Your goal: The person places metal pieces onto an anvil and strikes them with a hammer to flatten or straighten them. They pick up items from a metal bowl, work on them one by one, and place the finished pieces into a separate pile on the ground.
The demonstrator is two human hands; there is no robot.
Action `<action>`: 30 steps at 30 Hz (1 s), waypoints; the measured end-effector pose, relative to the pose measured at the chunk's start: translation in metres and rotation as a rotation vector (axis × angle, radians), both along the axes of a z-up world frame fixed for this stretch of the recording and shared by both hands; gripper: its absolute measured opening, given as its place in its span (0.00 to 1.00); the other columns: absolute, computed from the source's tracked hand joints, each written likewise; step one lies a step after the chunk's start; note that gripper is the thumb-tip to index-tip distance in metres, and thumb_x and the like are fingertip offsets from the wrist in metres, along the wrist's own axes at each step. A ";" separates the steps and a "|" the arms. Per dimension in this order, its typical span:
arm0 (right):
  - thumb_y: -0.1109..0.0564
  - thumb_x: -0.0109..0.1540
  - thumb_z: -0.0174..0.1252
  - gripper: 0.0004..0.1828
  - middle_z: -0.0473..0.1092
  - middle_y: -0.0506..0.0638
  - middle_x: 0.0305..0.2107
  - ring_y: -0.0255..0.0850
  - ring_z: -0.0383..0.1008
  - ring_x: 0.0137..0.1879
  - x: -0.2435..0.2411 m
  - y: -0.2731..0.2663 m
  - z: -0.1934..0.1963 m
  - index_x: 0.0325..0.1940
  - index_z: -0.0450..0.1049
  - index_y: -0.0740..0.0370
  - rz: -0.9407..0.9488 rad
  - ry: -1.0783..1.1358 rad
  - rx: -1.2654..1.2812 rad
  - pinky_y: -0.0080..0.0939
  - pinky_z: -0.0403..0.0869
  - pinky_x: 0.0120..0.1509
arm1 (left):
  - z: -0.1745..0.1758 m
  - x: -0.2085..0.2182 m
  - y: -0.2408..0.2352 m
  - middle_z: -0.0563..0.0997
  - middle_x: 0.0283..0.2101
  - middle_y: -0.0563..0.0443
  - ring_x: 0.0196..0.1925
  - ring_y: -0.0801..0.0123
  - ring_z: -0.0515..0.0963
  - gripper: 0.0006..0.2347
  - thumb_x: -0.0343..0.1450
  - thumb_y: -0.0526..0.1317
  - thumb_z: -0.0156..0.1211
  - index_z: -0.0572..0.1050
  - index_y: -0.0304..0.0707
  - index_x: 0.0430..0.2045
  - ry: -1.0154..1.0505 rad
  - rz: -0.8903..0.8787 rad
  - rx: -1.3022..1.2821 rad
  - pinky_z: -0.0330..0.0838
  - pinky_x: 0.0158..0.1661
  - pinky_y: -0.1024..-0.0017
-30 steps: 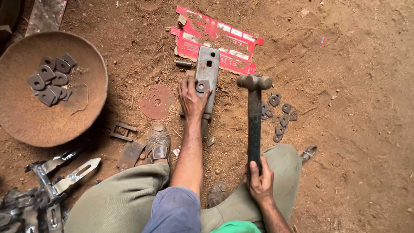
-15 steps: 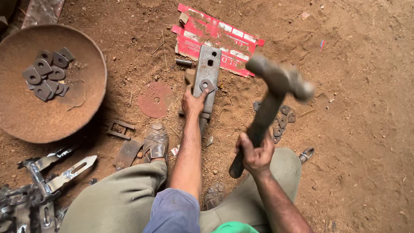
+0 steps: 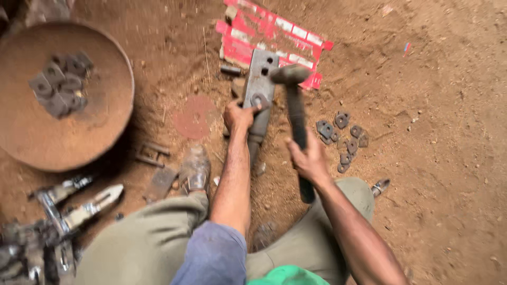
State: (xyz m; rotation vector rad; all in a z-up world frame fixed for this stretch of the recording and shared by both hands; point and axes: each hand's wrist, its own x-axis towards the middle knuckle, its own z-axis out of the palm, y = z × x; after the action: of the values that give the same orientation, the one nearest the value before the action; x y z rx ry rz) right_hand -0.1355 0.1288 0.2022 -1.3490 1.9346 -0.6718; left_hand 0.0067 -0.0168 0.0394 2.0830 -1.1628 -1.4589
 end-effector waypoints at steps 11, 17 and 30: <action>0.59 0.71 0.55 0.10 0.68 0.51 0.27 0.35 0.71 0.26 0.002 0.032 0.082 0.52 0.63 0.64 -0.114 -0.517 -0.632 0.35 0.75 0.29 | -0.029 -0.010 0.039 0.74 0.64 0.36 0.60 0.47 0.79 0.27 0.62 0.45 0.79 0.76 0.38 0.54 -0.106 -0.114 -0.632 0.79 0.53 0.48; 0.54 0.72 0.57 0.15 0.69 0.53 0.28 0.36 0.72 0.28 0.009 0.042 0.093 0.56 0.63 0.65 -0.114 -0.534 -0.677 0.36 0.76 0.31 | -0.028 -0.007 0.025 0.70 0.67 0.31 0.64 0.41 0.73 0.28 0.65 0.41 0.76 0.73 0.38 0.60 -0.027 -0.162 -0.619 0.73 0.55 0.44; 0.48 0.68 0.59 0.14 0.68 0.46 0.24 0.35 0.67 0.26 0.002 -0.009 0.001 0.47 0.68 0.59 0.090 0.148 -0.060 0.39 0.68 0.30 | 0.001 -0.007 0.015 0.86 0.45 0.44 0.41 0.56 0.86 0.27 0.65 0.46 0.73 0.73 0.41 0.58 0.111 0.035 -0.049 0.78 0.43 0.54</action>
State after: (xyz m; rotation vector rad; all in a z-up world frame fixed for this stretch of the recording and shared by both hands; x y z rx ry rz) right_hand -0.1332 0.1200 0.2033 -1.5516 1.9693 -0.6050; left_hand -0.0007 -0.0022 0.0400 1.9541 -1.1026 -1.4941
